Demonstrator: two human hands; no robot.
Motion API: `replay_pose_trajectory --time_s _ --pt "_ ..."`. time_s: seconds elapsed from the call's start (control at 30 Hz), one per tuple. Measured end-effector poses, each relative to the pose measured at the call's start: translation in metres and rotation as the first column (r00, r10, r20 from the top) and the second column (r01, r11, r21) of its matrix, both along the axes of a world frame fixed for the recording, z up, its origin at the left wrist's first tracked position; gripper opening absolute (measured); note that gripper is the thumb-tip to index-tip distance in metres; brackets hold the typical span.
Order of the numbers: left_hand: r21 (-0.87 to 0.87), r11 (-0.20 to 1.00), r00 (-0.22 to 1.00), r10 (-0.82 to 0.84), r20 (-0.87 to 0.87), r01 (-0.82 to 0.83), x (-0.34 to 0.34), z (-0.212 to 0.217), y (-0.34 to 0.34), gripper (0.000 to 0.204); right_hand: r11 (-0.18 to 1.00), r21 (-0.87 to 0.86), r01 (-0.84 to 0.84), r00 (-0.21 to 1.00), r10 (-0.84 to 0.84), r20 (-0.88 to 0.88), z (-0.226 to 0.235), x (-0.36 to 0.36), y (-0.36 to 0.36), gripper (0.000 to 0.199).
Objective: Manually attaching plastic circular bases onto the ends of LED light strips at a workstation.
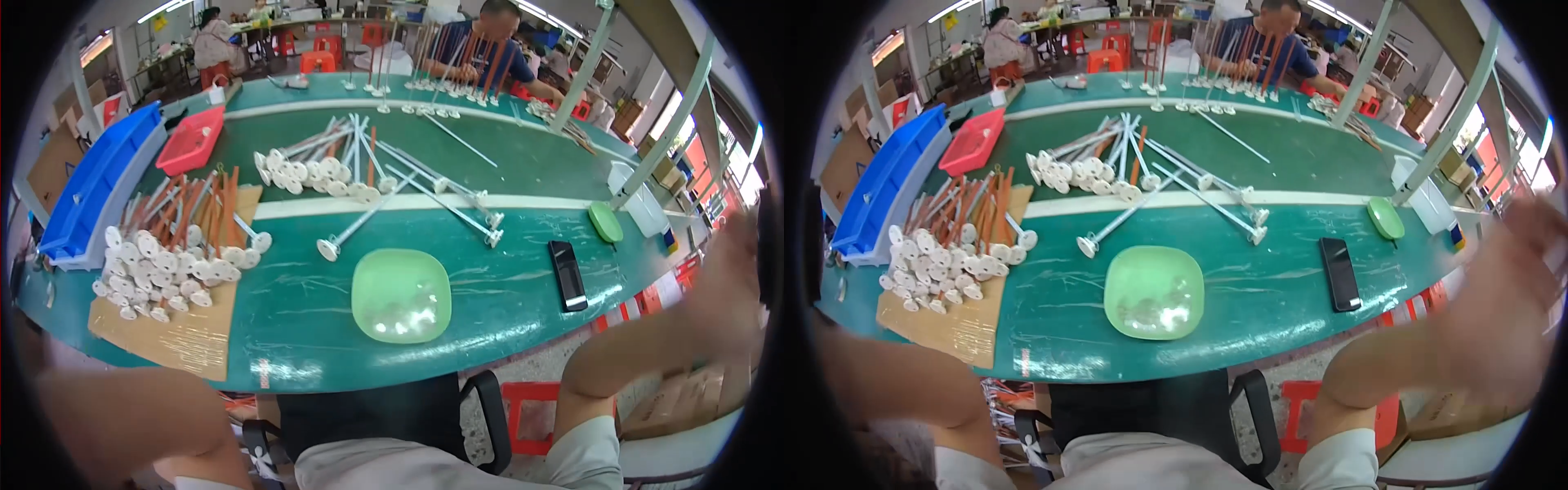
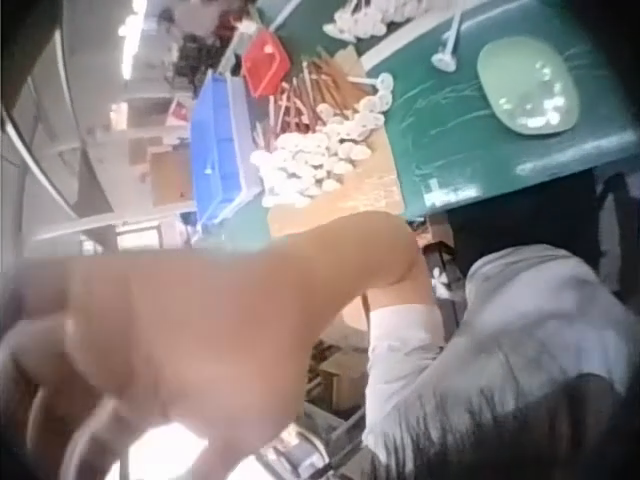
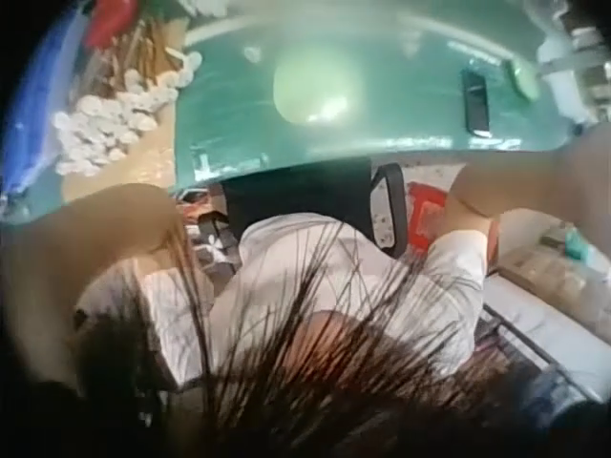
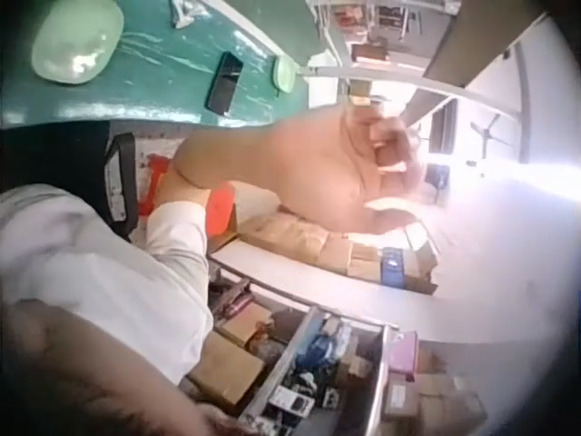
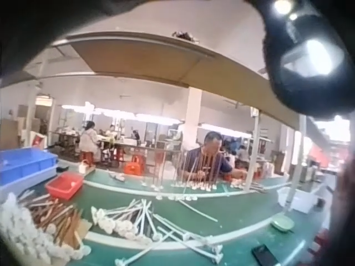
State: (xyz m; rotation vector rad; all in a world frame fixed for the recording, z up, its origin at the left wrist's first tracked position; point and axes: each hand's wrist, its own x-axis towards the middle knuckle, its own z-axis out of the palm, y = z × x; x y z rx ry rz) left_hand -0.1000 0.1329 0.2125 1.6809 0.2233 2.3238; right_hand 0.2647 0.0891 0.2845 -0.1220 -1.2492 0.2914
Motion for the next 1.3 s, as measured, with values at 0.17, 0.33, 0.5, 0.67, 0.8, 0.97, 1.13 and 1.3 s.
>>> replay_pose_trajectory --time_s 0.17,0.33,0.5,0.67,0.8,0.97,1.13,1.3 --pt "-0.335 0.931 0.990 0.139 -0.037 -0.143 0.023 -0.058 0.047 0.007 0.656 -0.296 0.694 0.641 -0.377 0.669 -0.125 0.000 0.148 0.022" --pt "-0.482 0.666 0.775 0.239 -0.585 -0.570 0.016 -0.169 0.085 0.012 0.556 -0.079 0.827 0.150 -0.083 0.985 -0.204 -0.016 0.210 0.022" --pt "-0.023 0.816 0.587 0.394 -0.707 -0.577 0.028 -0.177 0.090 0.014 0.500 0.112 0.859 -0.150 0.036 0.988 -0.237 0.005 0.247 0.025" --pt "-0.073 0.834 0.642 0.361 -0.676 -0.547 0.027 -0.170 0.082 0.013 0.452 -0.397 0.799 0.244 0.359 0.901 -0.179 -0.026 0.212 0.029" --pt "-0.399 0.851 0.788 0.029 -0.615 -0.342 0.042 -0.152 0.063 0.018 0.451 -0.858 0.246 0.781 0.433 0.451 -0.146 -0.034 0.179 0.017" --pt "-0.705 0.681 0.729 -0.583 -0.359 0.198 0.057 -0.155 0.049 0.048 0.486 -0.864 -0.130 0.880 0.459 0.125 -0.156 -0.086 0.143 0.008" --pt "-0.779 0.615 0.642 -0.647 -0.411 0.121 0.053 -0.166 0.037 0.038 0.421 -0.899 -0.118 0.864 0.489 0.116 -0.176 -0.107 0.134 0.010" --pt "-0.831 0.359 0.718 -0.693 0.067 0.424 0.052 -0.173 0.040 0.029 0.459 -0.854 -0.245 0.893 0.450 -0.014 -0.198 -0.112 0.130 0.015"
